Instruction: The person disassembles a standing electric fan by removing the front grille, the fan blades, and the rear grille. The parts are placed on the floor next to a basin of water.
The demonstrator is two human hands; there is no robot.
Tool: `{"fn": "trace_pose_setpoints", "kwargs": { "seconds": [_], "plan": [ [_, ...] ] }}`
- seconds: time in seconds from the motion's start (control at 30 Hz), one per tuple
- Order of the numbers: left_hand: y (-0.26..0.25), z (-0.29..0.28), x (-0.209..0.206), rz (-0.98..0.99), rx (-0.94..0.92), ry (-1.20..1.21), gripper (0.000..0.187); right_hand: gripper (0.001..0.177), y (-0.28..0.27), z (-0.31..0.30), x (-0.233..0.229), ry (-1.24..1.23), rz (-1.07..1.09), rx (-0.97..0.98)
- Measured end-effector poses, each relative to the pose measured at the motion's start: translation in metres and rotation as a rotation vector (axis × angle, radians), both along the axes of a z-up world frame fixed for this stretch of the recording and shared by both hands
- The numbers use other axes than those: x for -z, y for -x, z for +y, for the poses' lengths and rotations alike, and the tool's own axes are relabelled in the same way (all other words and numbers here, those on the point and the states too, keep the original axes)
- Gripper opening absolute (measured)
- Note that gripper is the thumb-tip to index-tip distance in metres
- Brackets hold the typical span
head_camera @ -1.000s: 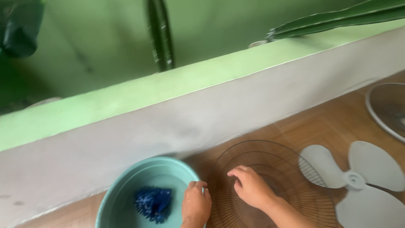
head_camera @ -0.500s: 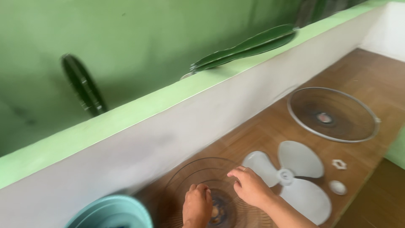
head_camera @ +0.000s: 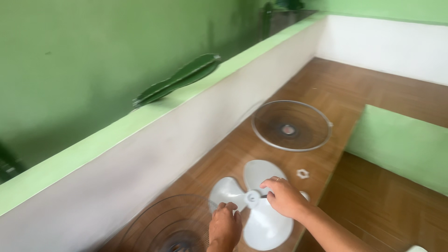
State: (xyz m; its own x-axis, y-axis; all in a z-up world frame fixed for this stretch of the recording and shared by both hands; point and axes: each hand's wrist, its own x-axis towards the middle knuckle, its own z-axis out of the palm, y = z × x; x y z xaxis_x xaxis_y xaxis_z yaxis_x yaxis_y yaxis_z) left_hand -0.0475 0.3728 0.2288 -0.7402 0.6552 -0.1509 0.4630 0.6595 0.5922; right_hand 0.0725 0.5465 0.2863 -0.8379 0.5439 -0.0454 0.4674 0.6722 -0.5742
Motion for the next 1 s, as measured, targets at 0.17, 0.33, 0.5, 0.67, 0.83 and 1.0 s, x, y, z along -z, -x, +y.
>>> {"fn": "trace_pose_setpoints", "kwargs": {
  "seconds": [0.17,0.33,0.5,0.67,0.83,1.0],
  "plan": [
    [-0.047,0.063,-0.009,-0.013,0.108,-0.025,0.023,0.033,-0.066,0.054,-0.009,0.004,-0.009,0.122],
    [-0.093,0.126,-0.021,0.025,0.234,-0.069,0.02,0.033,-0.133,0.106,-0.017,-0.06,0.055,0.221],
    [-0.14,0.193,-0.037,0.047,0.369,-0.081,0.021,0.035,-0.203,0.146,-0.035,-0.137,0.037,0.331],
    [-0.182,0.25,-0.058,-0.001,0.467,-0.096,0.022,0.037,-0.259,0.177,-0.056,-0.129,-0.069,0.518],
    [-0.208,0.297,-0.067,0.052,0.595,-0.125,0.018,0.038,-0.292,0.204,-0.065,-0.161,-0.046,0.584],
    [-0.218,0.346,-0.078,0.124,0.715,-0.207,0.016,0.041,-0.312,0.226,-0.083,-0.146,0.002,0.648]
  ]
}}
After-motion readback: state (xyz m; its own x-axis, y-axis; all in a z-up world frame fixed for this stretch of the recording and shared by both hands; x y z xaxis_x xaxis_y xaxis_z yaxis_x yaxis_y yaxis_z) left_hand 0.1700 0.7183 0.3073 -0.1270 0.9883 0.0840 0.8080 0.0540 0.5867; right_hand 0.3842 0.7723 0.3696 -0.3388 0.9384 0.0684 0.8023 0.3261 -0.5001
